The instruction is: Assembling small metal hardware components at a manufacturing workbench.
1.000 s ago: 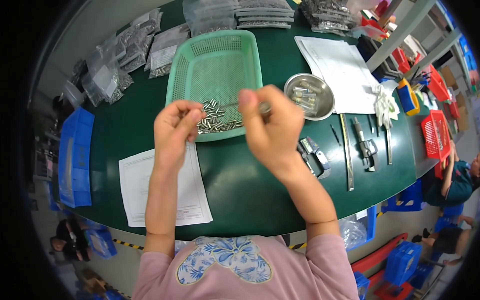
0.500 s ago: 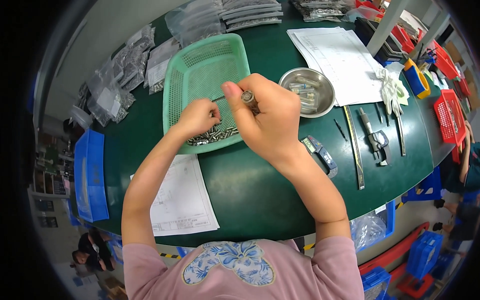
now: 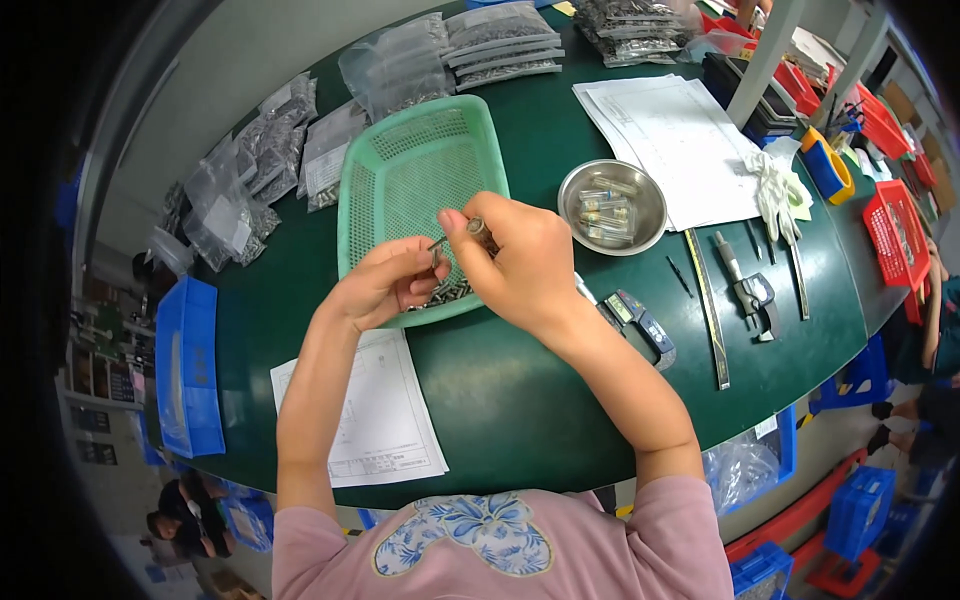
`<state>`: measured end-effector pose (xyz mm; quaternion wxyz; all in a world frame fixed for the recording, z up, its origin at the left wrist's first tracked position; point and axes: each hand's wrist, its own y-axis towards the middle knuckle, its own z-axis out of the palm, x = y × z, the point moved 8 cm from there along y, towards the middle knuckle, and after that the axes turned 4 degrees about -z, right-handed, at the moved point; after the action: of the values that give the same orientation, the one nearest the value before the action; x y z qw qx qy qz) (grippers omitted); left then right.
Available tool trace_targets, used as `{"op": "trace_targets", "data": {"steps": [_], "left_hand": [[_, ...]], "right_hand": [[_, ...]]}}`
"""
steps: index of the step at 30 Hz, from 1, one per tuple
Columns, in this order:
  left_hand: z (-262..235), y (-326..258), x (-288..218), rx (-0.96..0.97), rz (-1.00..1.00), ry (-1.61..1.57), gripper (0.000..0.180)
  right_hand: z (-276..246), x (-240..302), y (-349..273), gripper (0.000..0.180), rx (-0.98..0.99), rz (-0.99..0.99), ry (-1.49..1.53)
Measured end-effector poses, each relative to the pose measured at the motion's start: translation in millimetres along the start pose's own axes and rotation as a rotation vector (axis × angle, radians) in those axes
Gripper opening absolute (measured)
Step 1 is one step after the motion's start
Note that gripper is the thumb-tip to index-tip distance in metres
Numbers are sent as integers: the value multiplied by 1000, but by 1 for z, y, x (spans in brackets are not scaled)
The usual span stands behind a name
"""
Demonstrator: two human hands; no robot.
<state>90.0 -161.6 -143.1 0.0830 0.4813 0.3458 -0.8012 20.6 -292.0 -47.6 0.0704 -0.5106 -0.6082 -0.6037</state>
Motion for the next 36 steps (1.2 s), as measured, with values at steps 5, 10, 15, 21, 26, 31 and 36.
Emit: {"op": "trace_targets", "data": {"steps": [5,10,15,21,26,31,36], "left_hand": [[24,-19,-8,142,171,-295,10],[27,-25,-10,142,206,-349,11],[27,-28,-12,150,283,-364,13],[15,-28,-10,39,357,-341,12],[15,-29,-8,23,373,-374,11],[12,-33,-8,-14,402,-381,11],[3,-39,-11,-148,430,-194,13]], "right_hand": [[5,-5,-4,19,26,71,88],[7,-4,-5,19,27,83,184],[9,-2,-7,24,71,37,158],[4,21,-7,16,-39,-236,-41],[7,28,-12,18,-67,-314,-58],[8,31,-14,19,-97,-352,-53],[14,8,-13,28,-18,-77,15]]}}
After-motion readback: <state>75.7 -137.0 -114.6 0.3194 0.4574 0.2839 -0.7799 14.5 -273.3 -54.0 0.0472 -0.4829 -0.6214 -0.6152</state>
